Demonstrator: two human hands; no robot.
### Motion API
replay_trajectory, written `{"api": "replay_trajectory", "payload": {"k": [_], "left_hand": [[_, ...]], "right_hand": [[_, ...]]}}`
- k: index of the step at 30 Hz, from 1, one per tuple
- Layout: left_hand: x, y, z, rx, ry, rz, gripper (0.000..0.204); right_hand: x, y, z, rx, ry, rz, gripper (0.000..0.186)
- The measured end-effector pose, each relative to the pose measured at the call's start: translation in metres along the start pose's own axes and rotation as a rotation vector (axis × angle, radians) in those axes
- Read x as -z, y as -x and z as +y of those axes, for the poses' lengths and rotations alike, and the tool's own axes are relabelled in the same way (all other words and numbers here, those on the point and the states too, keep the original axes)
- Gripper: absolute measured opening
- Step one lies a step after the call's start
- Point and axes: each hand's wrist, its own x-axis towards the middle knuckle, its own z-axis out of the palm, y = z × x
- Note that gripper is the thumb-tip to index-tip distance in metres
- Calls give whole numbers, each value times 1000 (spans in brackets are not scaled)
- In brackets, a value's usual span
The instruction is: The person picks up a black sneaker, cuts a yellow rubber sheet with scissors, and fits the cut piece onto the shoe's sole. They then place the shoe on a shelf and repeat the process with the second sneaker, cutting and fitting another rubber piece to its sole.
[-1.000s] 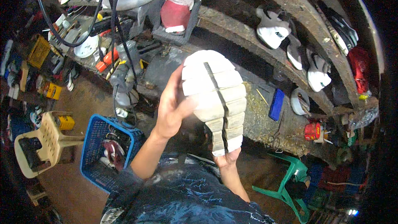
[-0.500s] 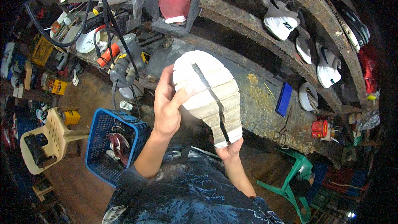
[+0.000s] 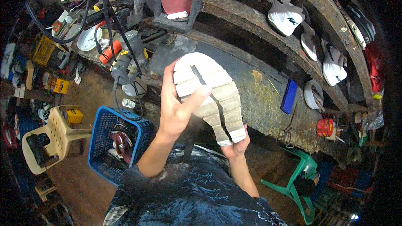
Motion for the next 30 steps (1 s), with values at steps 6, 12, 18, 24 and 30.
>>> {"api": "replay_trajectory", "payload": {"k": [6, 12, 18, 24, 30], "left_hand": [[-9, -1, -14, -382, -224, 111, 69], [-4, 5, -6, -386, -579, 159, 29], [-8, 8, 17, -421, -854, 182, 20], [-8, -1, 26, -598, -1075, 162, 20], [-4, -13, 29, -666, -1140, 85, 20]], "right_hand": [[8, 10, -6, 155, 269, 106, 71], [-13, 5, -10, 278, 545, 262, 102], [-37, -5, -17, 402, 729, 161, 103], [-32, -8, -29, 453, 830, 120, 106], [-35, -5, -31, 429, 878, 91, 109]]}}
